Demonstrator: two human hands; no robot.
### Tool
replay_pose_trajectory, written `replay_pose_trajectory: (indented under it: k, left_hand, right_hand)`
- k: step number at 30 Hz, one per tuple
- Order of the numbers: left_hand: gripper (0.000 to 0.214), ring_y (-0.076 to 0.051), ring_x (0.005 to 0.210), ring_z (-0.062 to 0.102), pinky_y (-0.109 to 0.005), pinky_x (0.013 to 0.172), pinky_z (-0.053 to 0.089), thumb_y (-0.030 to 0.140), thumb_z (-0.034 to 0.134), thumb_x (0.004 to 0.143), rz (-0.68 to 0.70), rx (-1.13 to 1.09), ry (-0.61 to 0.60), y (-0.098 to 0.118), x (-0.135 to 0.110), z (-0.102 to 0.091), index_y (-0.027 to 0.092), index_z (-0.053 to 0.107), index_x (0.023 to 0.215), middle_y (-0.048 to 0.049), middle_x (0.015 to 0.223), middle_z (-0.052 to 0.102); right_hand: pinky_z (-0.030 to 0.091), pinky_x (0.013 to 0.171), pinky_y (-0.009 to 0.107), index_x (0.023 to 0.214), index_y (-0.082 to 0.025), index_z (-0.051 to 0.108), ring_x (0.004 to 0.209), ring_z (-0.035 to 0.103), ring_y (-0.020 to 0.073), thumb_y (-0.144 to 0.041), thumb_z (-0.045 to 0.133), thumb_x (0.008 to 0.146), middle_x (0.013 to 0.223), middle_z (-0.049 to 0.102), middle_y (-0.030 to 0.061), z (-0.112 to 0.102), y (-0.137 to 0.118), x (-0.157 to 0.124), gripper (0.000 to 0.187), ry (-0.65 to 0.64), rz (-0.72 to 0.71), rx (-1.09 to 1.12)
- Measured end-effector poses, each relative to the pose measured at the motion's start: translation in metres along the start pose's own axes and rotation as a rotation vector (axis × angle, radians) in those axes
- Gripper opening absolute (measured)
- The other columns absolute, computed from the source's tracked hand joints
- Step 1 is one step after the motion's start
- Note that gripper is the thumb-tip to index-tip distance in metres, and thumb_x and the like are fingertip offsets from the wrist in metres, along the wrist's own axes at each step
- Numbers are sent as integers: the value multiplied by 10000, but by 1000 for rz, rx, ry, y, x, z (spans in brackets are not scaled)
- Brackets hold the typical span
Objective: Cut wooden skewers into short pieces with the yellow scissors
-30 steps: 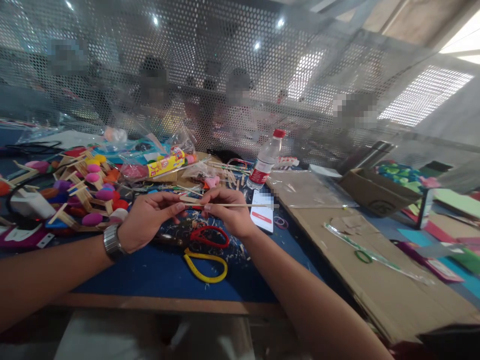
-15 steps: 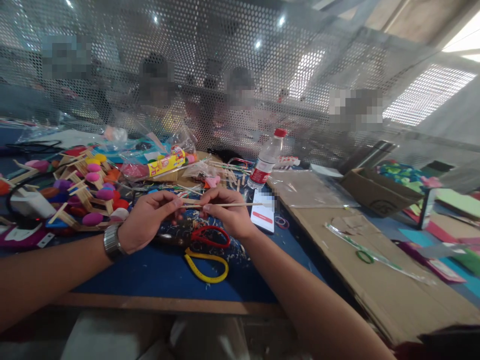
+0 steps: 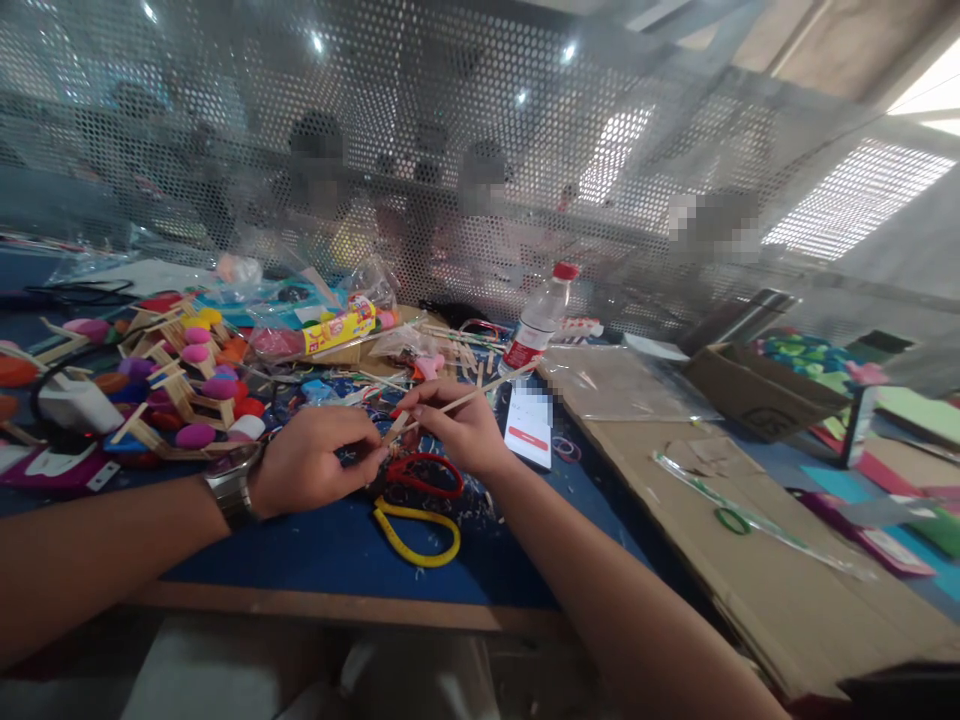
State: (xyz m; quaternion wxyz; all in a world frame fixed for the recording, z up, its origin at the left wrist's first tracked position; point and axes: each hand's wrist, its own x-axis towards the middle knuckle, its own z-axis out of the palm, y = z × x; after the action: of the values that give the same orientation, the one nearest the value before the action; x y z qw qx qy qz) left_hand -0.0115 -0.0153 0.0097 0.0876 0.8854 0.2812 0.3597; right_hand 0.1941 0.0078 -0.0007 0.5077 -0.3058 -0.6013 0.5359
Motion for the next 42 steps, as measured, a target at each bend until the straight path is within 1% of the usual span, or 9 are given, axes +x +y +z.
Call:
replay_pose_trajectory:
  k: [5,10,22,25,27,29,34,37,42]
  left_hand:
    - [135,-155,631,591,-269,604,394,173,570,811,63,104,-40,-4,-1,1,186,602,680,-19,661,661]
    - [153,-161,649,590,-277,616,396,195,560,824,61,138,-64,-2,-2,0,189,603,678,-26,673,658]
    - [107,-144,605,527,-267,584,362,204,583,797,-104,17,-10,-1,-2,-2,189,549,697,-3,646,594]
    - [68,-137,605,502,-261,571,354,224,604,798,-175,-11,14,0,-2,-2,185,549,790,7,687,583]
    - [99,-142,638,528,-259,598,377,227,599,820,-177,-46,17,0,-2,-1,173,591,903,-3,739,614]
    - [120,-144,669,557,-257,629,399,198,584,836,-163,-89,3,1,-2,-1,171,630,944,-15,769,647]
    - [133,-136,644,566,-242,612,411,228,560,880,-239,-235,-6,1,-1,0,161,675,881,-22,747,678]
    - [166,-124,626,548,-230,586,402,256,553,892,-310,-331,10,0,0,0,150,679,867,-13,730,668]
    - [180,-113,600,513,-227,566,381,274,570,881,-404,-367,28,-3,2,2,144,683,829,3,690,640]
  right_hand:
    - [536,502,267,769,-183,723,499,653,144,-269,778,732,620,699,2,0,0,-1,109,-49,-14,-17]
    - [538,504,266,753,-182,714,506,650,143,-266,782,713,619,704,5,1,-2,-1,115,-41,13,-24]
    - [521,466,260,715,-197,716,500,640,145,-224,755,694,619,674,-4,-1,-2,-1,52,-12,-54,1]
    - [527,476,259,700,-197,719,524,640,141,-206,736,705,652,665,-1,-1,-2,-1,20,-9,-91,-15]
    - [530,488,263,697,-199,719,541,634,140,-195,724,713,670,661,2,-1,-2,-2,18,-9,-110,-37]
    - [527,493,267,704,-201,718,547,629,139,-188,720,722,679,662,5,-2,-1,-2,21,-18,-112,-42]
    - [512,480,265,741,-209,715,533,630,144,-216,733,751,656,667,1,-2,2,-2,22,-24,-113,12]
    - [521,484,276,769,-210,699,530,630,148,-276,758,756,666,677,3,-2,3,-1,90,-12,-118,30]
    - [542,515,294,814,-209,700,553,649,157,-346,791,753,678,688,5,0,1,-1,176,-7,-93,32]
